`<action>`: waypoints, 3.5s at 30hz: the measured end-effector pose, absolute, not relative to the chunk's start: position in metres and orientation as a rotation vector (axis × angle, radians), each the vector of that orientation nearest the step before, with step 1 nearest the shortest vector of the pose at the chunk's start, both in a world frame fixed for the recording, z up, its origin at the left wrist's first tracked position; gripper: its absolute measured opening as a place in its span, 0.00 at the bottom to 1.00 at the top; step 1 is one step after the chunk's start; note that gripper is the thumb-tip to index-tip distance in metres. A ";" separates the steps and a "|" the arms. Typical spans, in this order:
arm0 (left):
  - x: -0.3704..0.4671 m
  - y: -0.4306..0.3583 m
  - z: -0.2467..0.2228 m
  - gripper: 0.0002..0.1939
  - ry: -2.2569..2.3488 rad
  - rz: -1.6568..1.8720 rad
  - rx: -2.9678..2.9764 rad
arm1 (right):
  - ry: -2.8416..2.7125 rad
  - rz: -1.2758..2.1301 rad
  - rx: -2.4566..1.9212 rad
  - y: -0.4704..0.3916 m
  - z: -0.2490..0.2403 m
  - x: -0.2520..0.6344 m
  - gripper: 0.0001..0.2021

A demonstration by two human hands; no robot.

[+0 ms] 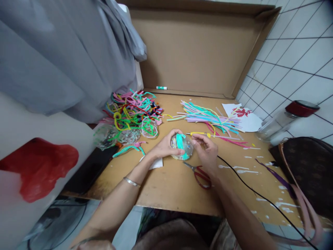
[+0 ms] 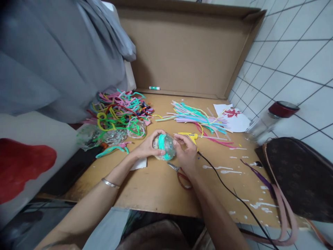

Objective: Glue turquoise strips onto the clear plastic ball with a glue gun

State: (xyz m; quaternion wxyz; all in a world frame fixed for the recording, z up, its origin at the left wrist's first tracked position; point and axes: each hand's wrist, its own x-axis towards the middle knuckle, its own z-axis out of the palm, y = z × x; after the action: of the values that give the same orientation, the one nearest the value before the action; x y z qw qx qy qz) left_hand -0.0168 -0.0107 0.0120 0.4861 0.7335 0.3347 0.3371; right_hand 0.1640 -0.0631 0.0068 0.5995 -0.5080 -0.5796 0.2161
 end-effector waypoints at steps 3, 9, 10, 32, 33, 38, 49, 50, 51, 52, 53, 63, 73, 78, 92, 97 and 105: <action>-0.016 -0.011 0.011 0.38 0.793 0.788 1.762 | -1.400 0.495 -1.188 -0.064 0.007 0.165 0.08; -0.018 -0.011 0.009 0.38 0.775 0.763 1.757 | -1.602 0.429 -1.159 -0.068 0.009 0.165 0.07; -0.018 -0.010 0.009 0.37 0.774 0.765 1.760 | -1.628 0.411 -1.151 -0.068 0.009 0.165 0.07; -0.017 -0.011 0.012 0.35 0.812 0.756 1.765 | -1.862 0.304 -1.101 -0.071 0.012 0.165 0.16; -0.017 -0.011 0.012 0.35 0.817 0.759 1.763 | -1.819 0.319 -1.108 -0.070 0.012 0.167 0.14; -0.018 -0.010 0.012 0.35 0.869 0.753 1.786 | -1.380 0.268 -1.325 -0.058 0.009 0.191 0.13; -0.018 -0.009 0.011 0.36 0.909 0.747 1.789 | -1.585 0.012 -2.356 -0.033 -0.003 0.207 0.31; -0.017 -0.010 0.012 0.36 0.908 0.750 1.799 | -1.591 -0.005 -2.398 -0.030 -0.003 0.203 0.33; -0.017 -0.010 0.012 0.35 0.903 0.754 1.808 | -1.589 -0.022 -2.428 -0.026 -0.004 0.199 0.34; -0.017 -0.010 0.012 0.35 0.895 0.759 1.811 | -1.584 -0.043 -2.448 -0.023 -0.004 0.196 0.35; -0.016 -0.010 0.013 0.35 0.884 0.762 1.809 | -1.576 -0.065 -2.464 -0.020 -0.005 0.194 0.35; -0.016 -0.009 0.010 0.35 0.852 0.764 1.740 | -1.374 0.045 -2.390 -0.024 -0.007 0.210 0.26; -0.018 -0.007 0.009 0.34 0.837 0.803 1.706 | -1.100 0.087 -1.978 -0.016 0.045 0.241 0.29; -0.019 -0.005 0.008 0.34 0.843 0.799 1.687 | -1.000 0.053 -1.935 -0.018 0.043 0.219 0.25; -0.022 -0.005 0.007 0.36 0.866 0.745 1.797 | -1.340 0.112 -1.930 -0.029 0.030 0.218 0.15; -0.022 -0.005 0.008 0.35 0.855 0.742 1.814 | -1.413 0.087 -1.928 -0.031 0.027 0.214 0.15; -0.021 -0.006 0.008 0.35 0.846 0.767 1.784 | -1.466 0.146 -1.984 -0.034 0.030 0.205 0.16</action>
State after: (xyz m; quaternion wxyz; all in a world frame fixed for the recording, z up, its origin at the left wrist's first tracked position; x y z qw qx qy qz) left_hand -0.0212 -0.0060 0.0082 0.4895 0.7345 0.3483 0.3156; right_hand 0.2055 -0.0341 0.0303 0.3291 -0.7581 -0.5602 0.0557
